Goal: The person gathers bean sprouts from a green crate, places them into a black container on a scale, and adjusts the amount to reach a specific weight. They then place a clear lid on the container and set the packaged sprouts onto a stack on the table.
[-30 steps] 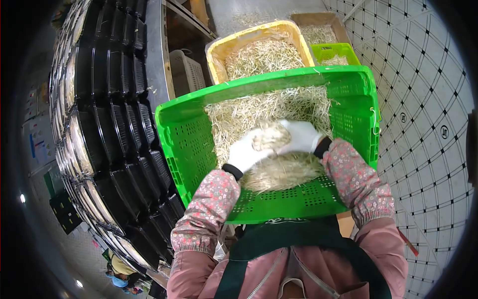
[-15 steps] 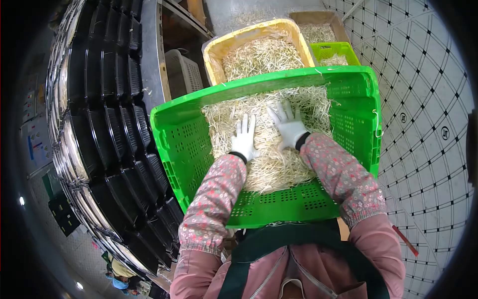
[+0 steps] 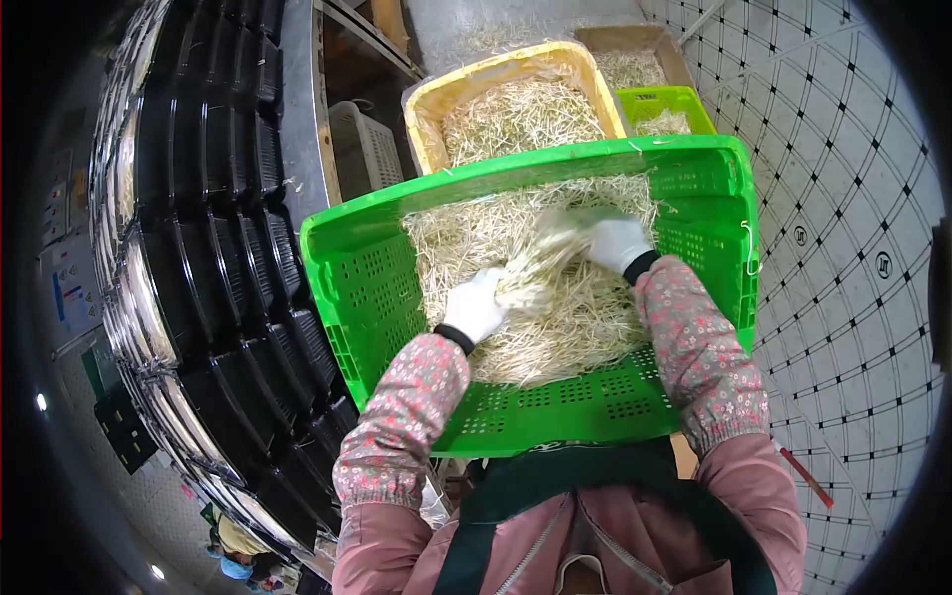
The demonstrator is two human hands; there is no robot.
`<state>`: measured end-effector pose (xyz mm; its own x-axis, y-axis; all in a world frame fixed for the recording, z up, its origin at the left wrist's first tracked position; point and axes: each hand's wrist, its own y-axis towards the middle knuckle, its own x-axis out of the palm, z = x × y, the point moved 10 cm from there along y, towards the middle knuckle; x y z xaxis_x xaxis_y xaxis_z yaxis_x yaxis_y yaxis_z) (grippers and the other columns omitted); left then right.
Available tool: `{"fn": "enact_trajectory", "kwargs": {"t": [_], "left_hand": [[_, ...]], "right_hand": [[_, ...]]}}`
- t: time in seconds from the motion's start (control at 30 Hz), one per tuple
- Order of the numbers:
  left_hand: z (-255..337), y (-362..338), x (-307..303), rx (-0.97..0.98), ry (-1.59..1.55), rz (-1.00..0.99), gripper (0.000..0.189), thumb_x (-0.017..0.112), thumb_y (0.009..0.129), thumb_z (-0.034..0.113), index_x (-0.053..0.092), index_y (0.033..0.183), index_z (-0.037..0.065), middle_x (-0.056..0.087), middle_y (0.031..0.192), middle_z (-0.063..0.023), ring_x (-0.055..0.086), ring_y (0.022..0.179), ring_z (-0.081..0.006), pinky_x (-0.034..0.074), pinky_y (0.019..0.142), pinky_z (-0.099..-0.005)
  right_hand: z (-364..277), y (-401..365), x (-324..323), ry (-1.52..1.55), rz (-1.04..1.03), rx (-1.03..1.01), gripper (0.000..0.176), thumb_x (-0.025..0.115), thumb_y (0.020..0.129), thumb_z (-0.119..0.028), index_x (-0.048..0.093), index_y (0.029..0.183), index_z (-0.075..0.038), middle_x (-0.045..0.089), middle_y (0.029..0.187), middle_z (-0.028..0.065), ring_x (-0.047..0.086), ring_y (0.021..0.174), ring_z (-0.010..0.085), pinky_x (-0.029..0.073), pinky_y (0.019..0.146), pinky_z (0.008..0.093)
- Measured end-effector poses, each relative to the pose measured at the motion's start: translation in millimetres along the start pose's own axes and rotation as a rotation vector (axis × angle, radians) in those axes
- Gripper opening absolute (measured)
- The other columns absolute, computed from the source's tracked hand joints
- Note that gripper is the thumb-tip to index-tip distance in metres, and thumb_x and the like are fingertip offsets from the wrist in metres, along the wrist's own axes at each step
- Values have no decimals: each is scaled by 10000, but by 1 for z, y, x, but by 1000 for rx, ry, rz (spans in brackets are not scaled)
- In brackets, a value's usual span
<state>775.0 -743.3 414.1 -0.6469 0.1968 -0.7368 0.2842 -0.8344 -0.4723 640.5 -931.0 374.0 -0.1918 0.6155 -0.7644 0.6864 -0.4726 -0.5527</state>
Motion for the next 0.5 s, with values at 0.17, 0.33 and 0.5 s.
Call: {"fn": "enact_trajectory", "kwargs": {"t": [0.17, 0.33, 0.5], "left_hand": [[21, -29, 8, 151, 144, -36, 611, 747, 774, 269, 527, 1330, 144, 611, 1190, -129, 610, 1044, -307, 504, 860, -415], [40, -22, 12, 241, 112, -127, 864, 781, 718, 293, 381, 1466, 131, 505, 1385, -126, 516, 1211, -310, 459, 986, -434], [19, 29, -27, 210, 51, 26, 1222, 871, 589, 412, 168, 1550, 133, 290, 1550, -180, 233, 1438, -405, 237, 1170, -491]], "right_hand": [[-35, -1, -63, 58, 47, -46, 407, 611, 796, -468, 730, 845, -81, 688, 750, 160, 665, 669, 350, 538, 656, 472], [-85, 12, -1, -88, -143, -324, 1065, 851, 583, -462, 354, 1457, -111, 395, 1451, 242, 382, 1332, 406, 352, 1063, 520], [-52, 13, 8, -89, -198, -261, 1329, 884, 565, -463, 61, 1559, -147, 172, 1579, 244, 122, 1475, 410, 272, 1136, 544]]}}
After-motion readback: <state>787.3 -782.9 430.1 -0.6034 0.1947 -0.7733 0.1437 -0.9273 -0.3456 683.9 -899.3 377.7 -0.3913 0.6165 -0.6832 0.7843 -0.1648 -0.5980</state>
